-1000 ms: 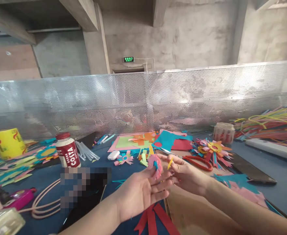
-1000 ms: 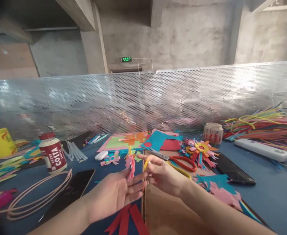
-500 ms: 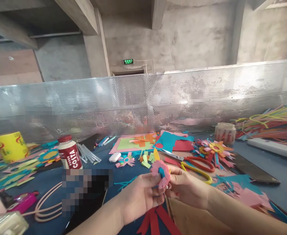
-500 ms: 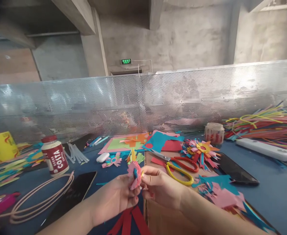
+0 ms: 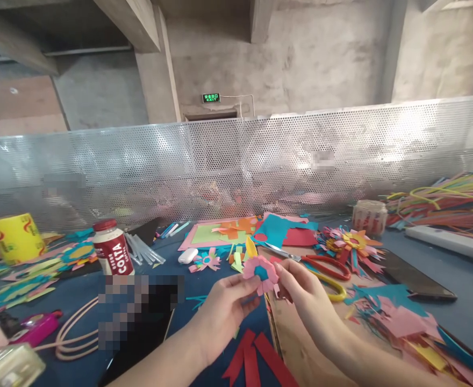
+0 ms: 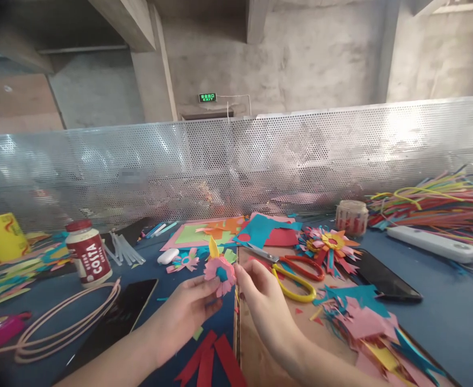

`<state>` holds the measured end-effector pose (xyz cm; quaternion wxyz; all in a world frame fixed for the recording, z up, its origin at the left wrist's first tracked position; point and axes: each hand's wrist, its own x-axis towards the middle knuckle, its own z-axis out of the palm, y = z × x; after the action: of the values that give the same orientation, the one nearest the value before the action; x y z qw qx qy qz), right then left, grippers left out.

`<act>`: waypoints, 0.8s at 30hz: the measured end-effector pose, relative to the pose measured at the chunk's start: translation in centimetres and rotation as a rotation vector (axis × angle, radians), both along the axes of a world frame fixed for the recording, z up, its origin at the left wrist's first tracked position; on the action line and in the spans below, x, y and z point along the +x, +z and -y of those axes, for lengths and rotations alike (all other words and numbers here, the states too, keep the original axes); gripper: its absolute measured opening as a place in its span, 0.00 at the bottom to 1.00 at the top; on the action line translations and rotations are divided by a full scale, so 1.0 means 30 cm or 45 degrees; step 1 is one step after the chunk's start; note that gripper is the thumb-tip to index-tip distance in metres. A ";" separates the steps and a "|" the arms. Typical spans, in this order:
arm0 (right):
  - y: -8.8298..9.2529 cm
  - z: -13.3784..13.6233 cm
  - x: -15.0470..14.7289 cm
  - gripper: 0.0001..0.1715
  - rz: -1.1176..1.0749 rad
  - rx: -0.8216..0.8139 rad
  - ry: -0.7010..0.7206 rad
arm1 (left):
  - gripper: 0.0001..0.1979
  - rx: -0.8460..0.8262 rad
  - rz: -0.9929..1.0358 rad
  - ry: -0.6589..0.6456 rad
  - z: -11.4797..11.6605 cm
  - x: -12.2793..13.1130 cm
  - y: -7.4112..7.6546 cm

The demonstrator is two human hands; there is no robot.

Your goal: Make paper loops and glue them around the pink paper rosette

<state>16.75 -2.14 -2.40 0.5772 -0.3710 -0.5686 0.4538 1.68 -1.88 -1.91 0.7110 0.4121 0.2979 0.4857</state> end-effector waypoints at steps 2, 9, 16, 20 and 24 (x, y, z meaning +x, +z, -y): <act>-0.003 0.000 -0.001 0.18 -0.010 -0.029 0.007 | 0.06 0.039 -0.037 0.004 0.000 -0.002 0.002; 0.003 -0.044 0.032 0.17 0.094 -0.033 -0.184 | 0.07 0.064 -0.177 0.092 -0.007 -0.005 0.011; 0.120 -0.116 0.136 0.17 0.538 0.164 -0.141 | 0.07 0.179 -0.393 0.193 -0.017 -0.015 -0.004; 0.143 -0.104 0.139 0.16 0.587 0.117 -0.042 | 0.08 0.172 -0.312 0.151 -0.007 -0.009 -0.003; 0.139 -0.091 0.125 0.16 0.551 0.100 -0.014 | 0.08 0.189 -0.370 0.159 0.004 -0.002 0.001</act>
<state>20.49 0.59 1.76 0.4582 -0.4401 -0.6943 0.3381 1.61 -1.99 -1.87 0.5965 0.5101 0.3857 0.4849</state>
